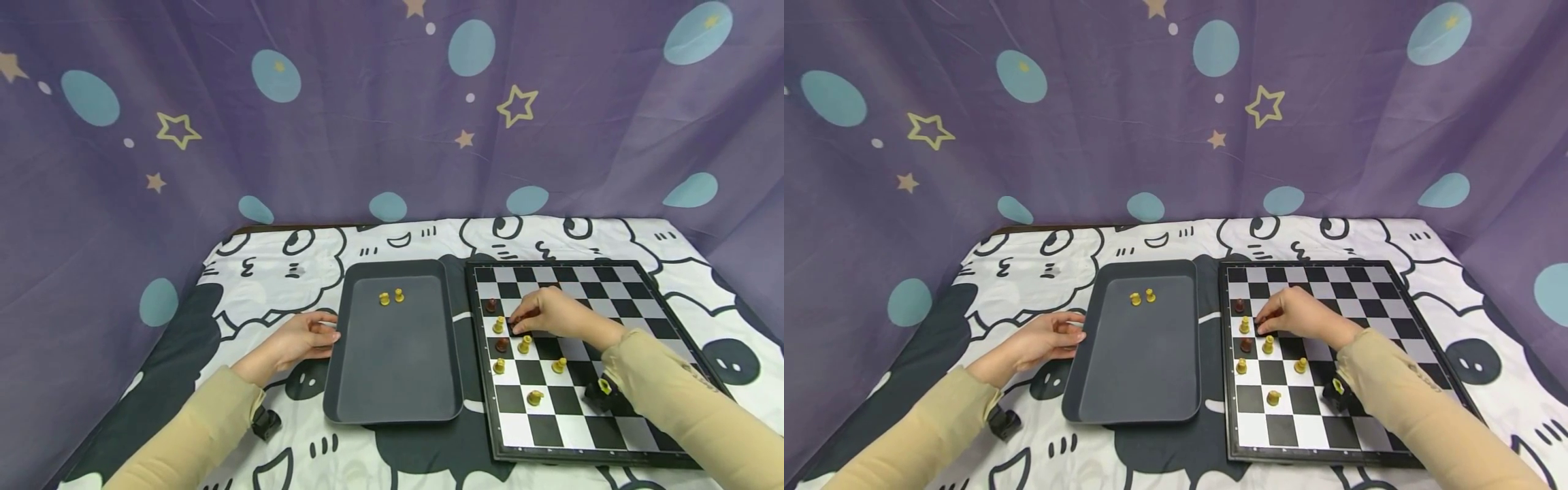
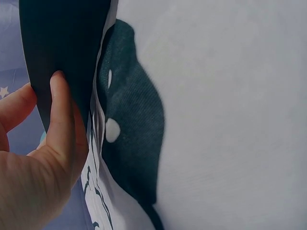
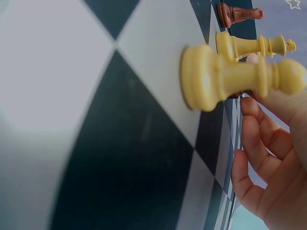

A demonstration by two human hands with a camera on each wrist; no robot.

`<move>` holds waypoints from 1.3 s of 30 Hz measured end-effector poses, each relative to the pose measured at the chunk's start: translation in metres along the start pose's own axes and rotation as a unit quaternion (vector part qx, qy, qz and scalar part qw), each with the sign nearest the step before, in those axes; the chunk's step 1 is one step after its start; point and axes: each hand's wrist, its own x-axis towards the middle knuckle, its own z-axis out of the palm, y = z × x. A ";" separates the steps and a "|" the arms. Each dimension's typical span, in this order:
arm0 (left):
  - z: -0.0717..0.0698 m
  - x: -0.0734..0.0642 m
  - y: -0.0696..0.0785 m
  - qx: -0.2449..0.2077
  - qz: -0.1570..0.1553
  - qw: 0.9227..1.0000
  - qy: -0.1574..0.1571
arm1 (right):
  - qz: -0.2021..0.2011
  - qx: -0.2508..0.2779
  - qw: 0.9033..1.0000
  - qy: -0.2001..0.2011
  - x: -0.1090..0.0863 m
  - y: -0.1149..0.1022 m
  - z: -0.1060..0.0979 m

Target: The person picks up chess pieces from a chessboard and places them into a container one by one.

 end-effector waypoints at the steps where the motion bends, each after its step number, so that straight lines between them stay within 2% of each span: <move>1: 0.000 0.000 0.000 0.000 0.000 1.000 0.001 | -0.002 0.000 1.000 0.000 0.000 0.000 0.000; 12: 0.001 0.000 0.000 -0.002 0.001 1.000 0.003 | -0.010 -0.002 1.000 0.007 -0.002 0.000 -0.001; 19: 0.001 0.000 0.000 -0.007 0.002 1.000 0.002 | -0.011 -0.004 1.000 0.029 -0.003 0.000 -0.009; 28: 0.000 0.000 -0.001 -0.007 0.004 1.000 -0.001 | 0.016 -0.013 0.998 0.054 -0.006 -0.009 -0.026; 39: 0.000 0.000 -0.002 -0.007 0.005 1.000 -0.001 | 0.027 0.000 0.997 0.074 -0.008 -0.015 -0.033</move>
